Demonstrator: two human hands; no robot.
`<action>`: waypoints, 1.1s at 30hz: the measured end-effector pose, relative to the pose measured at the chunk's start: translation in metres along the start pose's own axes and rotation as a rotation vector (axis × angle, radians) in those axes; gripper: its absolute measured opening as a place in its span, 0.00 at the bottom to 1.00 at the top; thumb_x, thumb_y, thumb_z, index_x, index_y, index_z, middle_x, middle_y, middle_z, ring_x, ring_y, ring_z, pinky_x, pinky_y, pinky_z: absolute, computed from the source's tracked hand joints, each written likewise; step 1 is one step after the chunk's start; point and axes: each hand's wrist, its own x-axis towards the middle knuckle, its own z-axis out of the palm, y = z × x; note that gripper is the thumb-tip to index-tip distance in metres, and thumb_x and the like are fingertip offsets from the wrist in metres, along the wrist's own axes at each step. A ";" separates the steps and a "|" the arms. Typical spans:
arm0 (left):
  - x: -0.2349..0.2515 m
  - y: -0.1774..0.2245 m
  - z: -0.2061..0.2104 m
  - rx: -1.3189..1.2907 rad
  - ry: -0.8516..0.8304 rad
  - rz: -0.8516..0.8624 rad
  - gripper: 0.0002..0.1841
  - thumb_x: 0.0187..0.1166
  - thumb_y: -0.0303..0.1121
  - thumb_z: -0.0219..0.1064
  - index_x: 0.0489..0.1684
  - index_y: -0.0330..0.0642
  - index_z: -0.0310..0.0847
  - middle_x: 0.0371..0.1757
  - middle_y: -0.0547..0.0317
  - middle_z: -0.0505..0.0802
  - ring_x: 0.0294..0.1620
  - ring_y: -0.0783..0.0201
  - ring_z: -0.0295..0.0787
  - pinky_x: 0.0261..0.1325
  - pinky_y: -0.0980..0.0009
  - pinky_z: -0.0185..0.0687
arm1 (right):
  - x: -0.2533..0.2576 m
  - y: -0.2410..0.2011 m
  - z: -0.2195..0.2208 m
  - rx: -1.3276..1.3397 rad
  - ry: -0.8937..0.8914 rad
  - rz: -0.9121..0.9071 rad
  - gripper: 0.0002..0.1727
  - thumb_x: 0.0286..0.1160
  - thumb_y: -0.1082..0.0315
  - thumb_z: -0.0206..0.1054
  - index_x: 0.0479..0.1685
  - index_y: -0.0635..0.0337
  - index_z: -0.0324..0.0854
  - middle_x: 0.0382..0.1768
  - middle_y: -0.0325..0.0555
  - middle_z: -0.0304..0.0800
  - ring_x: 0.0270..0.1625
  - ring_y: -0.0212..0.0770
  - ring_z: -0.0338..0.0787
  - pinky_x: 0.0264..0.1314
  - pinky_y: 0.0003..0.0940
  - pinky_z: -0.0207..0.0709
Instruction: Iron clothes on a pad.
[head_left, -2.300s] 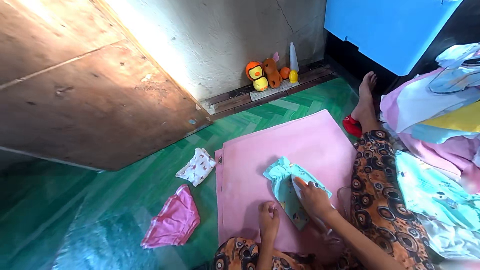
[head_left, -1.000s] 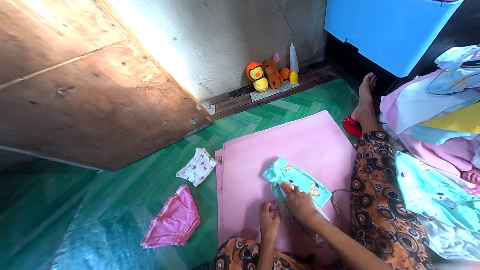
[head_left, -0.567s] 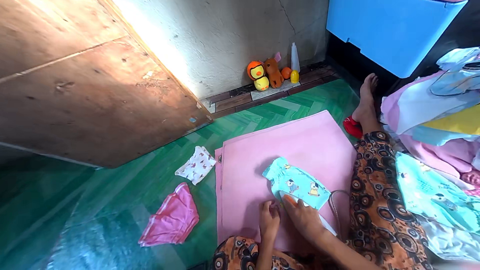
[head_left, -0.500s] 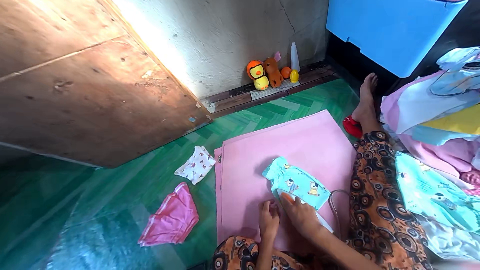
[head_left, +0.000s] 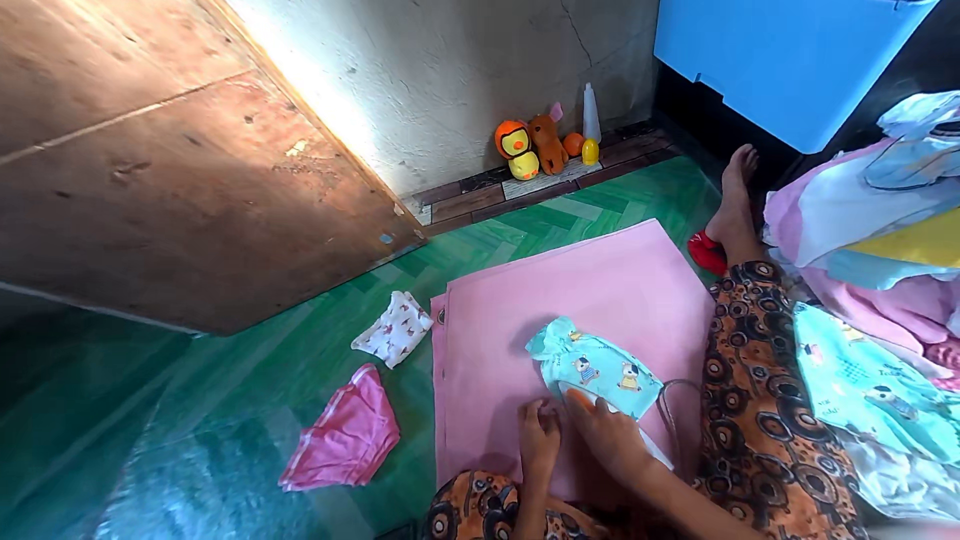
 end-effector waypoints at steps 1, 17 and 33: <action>0.001 0.000 0.001 0.005 0.004 0.004 0.17 0.80 0.27 0.65 0.65 0.31 0.83 0.68 0.33 0.84 0.58 0.47 0.89 0.62 0.56 0.85 | -0.001 0.001 0.000 -0.005 -0.003 0.000 0.35 0.92 0.69 0.49 0.97 0.29 0.51 0.73 0.73 0.76 0.57 0.73 0.89 0.57 0.65 0.83; -0.002 0.002 -0.002 -0.028 -0.006 -0.034 0.18 0.81 0.27 0.65 0.68 0.31 0.81 0.71 0.33 0.83 0.63 0.46 0.87 0.65 0.54 0.85 | 0.012 -0.001 -0.006 0.019 0.071 0.033 0.33 0.93 0.63 0.50 0.95 0.29 0.54 0.72 0.73 0.78 0.56 0.72 0.90 0.56 0.65 0.84; -0.001 -0.004 0.001 -0.019 0.006 -0.018 0.17 0.80 0.27 0.66 0.65 0.33 0.83 0.69 0.35 0.84 0.62 0.48 0.87 0.65 0.56 0.84 | 0.032 -0.009 -0.026 0.023 0.058 0.073 0.34 0.92 0.61 0.51 0.97 0.30 0.51 0.76 0.71 0.75 0.61 0.69 0.89 0.60 0.64 0.82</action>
